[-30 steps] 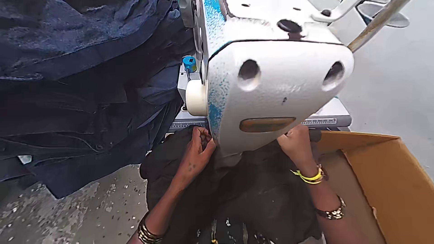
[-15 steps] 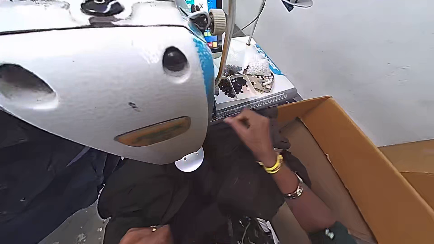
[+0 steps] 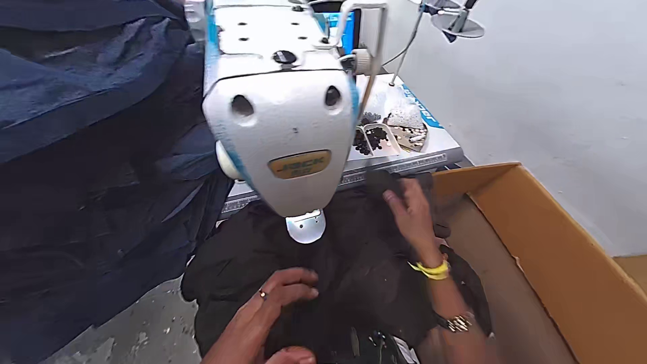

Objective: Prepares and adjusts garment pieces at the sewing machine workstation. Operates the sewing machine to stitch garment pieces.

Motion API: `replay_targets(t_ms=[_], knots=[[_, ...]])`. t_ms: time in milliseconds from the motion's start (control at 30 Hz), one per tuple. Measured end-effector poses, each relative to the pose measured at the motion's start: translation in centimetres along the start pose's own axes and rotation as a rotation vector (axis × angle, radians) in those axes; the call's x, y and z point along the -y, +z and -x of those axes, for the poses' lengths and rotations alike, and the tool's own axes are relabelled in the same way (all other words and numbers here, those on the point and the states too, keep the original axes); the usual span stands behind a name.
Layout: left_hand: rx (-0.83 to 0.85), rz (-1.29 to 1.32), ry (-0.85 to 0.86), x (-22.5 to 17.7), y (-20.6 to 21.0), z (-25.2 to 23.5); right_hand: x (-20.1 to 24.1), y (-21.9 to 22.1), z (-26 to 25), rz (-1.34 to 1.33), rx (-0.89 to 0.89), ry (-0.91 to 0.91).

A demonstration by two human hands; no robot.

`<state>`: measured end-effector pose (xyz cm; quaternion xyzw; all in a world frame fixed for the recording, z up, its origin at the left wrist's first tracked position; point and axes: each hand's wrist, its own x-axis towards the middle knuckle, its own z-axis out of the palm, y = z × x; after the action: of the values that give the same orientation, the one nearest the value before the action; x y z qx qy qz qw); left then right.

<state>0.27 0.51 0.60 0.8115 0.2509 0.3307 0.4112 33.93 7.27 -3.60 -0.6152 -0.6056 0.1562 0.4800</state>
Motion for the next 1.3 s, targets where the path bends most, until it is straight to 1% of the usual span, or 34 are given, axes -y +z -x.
replay_targets(t_ms=[33,67,100,133,167,200,233,267,300,333,400,433,500,567,633,667,733,800,833,867,967,1033,1167,1300], knots=[[-0.071,-0.056,0.016,-0.1,0.5,-0.2,2.8,0.0,0.6,0.009,0.25,-0.15],[-0.148,-0.114,0.022,-0.1,1.2,-0.5,4.9,0.5,1.4,-0.083,0.478,-0.268],[-0.214,-0.169,0.012,-0.1,1.9,-0.7,6.4,1.4,2.1,-0.204,0.64,-0.312],[-0.262,-0.201,-0.017,0.1,2.6,-1.0,7.3,2.2,2.5,-0.267,0.723,-0.327],[-0.3,-0.206,-0.067,0.4,3.3,-1.0,7.8,2.9,3.0,-0.238,0.701,-0.355],[-0.33,-0.191,-0.139,0.7,4.0,-0.7,7.8,3.8,3.5,-0.137,0.603,-0.399],[-0.36,-0.15,-0.22,1.0,4.5,-0.5,7.7,4.8,4.0,-0.012,0.464,-0.459],[-0.403,-0.07,-0.299,1.3,5.0,-0.4,7.4,5.9,4.5,0.086,0.32,-0.528],[-0.438,0.016,-0.369,1.4,5.4,-0.2,7.1,6.9,5.0,0.144,0.213,-0.579],[-0.463,0.018,-0.42,1.5,5.6,0.0,6.8,7.5,5.5,0.168,0.172,-0.606],[-0.455,-0.234,-0.446,1.7,5.7,0.8,6.6,7.6,6.7,0.128,0.213,-0.599],[-0.445,-0.346,-0.415,2.0,5.6,1.2,6.7,7.4,7.2,0.055,0.279,-0.561],[-0.48,-0.452,-0.336,2.6,5.1,1.2,6.8,7.2,7.5,-0.162,0.459,-0.418],[-0.498,-0.394,-0.284,2.7,4.3,0.8,7.2,7.0,6.6,-0.392,0.589,-0.246],[-0.534,-0.256,-0.265,2.8,3.4,-0.3,7.7,6.3,5.0,-0.487,0.677,-0.092],[-0.565,-0.195,-0.269,2.8,2.9,-1.0,7.8,6.0,4.1,-0.477,0.667,-0.074],[-0.612,-0.103,-0.308,3.3,2.4,-2.5,7.9,6.2,2.4,-0.388,0.547,-0.132],[-0.642,-0.043,-0.381,4.1,2.2,-4.3,7.7,6.7,0.6,-0.276,0.429,-0.209],[-0.644,-0.009,-0.43,4.5,2.1,-5.0,7.6,6.9,-0.3,-0.238,0.404,-0.208],[-0.638,0.033,-0.471,5.0,1.9,-5.5,7.5,7.0,-1.3,-0.219,0.415,-0.185],[-0.641,0.108,-0.533,5.5,1.7,-6.4,7.2,6.5,-3.4,-0.274,0.539,-0.084],[-0.66,0.104,-0.546,5.5,2.1,-6.6,7.3,6.2,-4.0,-0.252,0.554,-0.095],[-0.706,0.084,-0.569,5.5,2.8,-6.9,7.1,6.3,-4.4,-0.228,0.528,-0.174],[-0.731,0.111,-0.567,5.0,3.6,-6.5,7.1,6.2,-4.6,-0.169,0.522,-0.162]])
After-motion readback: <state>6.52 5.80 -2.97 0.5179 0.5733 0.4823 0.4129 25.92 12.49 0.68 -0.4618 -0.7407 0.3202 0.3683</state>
